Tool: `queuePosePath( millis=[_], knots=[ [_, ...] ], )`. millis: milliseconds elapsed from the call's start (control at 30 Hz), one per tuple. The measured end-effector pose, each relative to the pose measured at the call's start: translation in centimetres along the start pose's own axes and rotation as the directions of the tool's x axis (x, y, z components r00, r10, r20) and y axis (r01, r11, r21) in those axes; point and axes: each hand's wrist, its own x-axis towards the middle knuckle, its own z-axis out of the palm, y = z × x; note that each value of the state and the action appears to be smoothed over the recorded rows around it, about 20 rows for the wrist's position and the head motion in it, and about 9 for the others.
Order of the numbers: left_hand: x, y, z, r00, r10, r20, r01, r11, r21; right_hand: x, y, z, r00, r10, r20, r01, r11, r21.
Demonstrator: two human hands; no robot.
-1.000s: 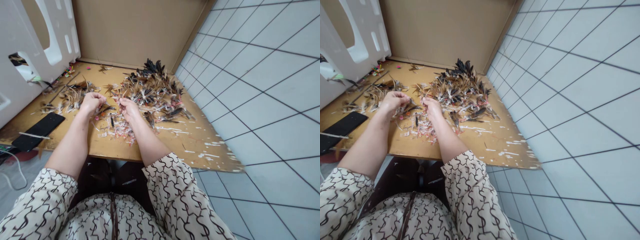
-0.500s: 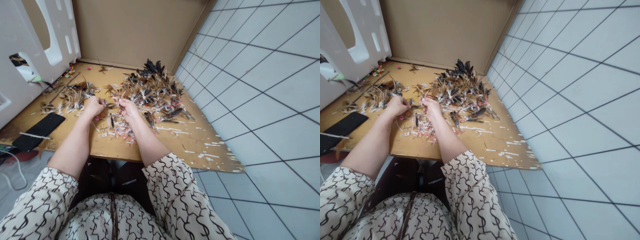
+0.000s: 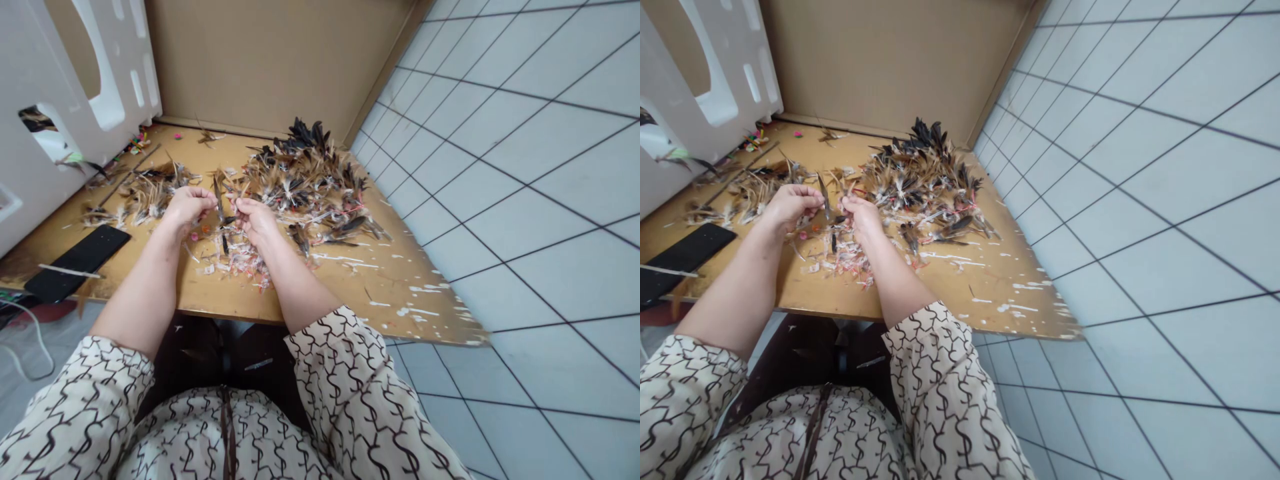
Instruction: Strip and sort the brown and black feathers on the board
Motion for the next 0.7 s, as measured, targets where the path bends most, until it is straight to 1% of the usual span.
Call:
queuePosePath(
  millis=[200, 333, 467, 600, 700],
  knots=[
    [0.1, -0.2, 0.5, 0.995, 0.091, -0.041, -0.091, 0.996, -0.011, -0.7, -0.2, 0.5, 0.999, 0.052, 0.002, -0.052, 0.999, -0.007],
    [-0.1, 0.0, 1.0, 0.991, 0.123, -0.050, -0.124, 0.992, -0.010, -0.9, -0.1, 0.6, 0.997, 0.079, 0.023, -0.079, 0.997, 0.006],
    [-0.6, 0.2, 1.4, 0.991, 0.121, -0.057, -0.122, 0.992, -0.021, -0.7, 0.0, 0.6, 0.995, 0.095, 0.040, -0.095, 0.995, 0.003],
    [-0.7, 0.2, 1.6, 0.993, 0.112, -0.047, -0.112, 0.994, -0.012, -0.5, 0.2, 0.5, 0.996, 0.085, 0.038, -0.086, 0.996, 0.011],
    [-0.7, 0.2, 1.6, 0.993, 0.103, -0.062, -0.106, 0.994, -0.041, -0.4, 0.2, 0.4, 0.997, 0.073, 0.034, -0.074, 0.997, 0.032]
  ],
)
